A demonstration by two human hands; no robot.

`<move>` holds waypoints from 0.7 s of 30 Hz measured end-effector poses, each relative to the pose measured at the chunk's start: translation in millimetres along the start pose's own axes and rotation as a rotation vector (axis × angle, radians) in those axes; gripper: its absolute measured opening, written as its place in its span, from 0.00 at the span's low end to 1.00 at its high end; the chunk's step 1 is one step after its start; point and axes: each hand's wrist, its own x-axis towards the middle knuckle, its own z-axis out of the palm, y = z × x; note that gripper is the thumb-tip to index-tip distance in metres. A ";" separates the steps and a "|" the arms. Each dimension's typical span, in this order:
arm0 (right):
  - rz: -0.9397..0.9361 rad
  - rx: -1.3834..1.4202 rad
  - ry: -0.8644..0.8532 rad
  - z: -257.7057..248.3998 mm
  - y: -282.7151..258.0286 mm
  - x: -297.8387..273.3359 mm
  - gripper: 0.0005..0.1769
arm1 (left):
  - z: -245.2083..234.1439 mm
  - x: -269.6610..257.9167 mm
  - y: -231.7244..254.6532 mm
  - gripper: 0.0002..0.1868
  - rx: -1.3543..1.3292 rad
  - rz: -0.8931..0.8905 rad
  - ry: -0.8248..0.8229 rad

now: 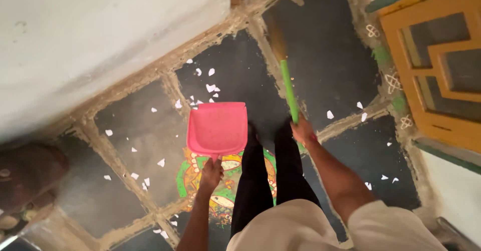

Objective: The person sweeps paper scraps and debris across a dark tiled floor using a broom and collects them into a pink dustpan.

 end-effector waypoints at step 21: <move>0.009 -0.259 -0.355 61.6 -64.4 7.3 0.37 | -10.8 -22.7 -35.5 0.18 -0.144 -0.196 0.153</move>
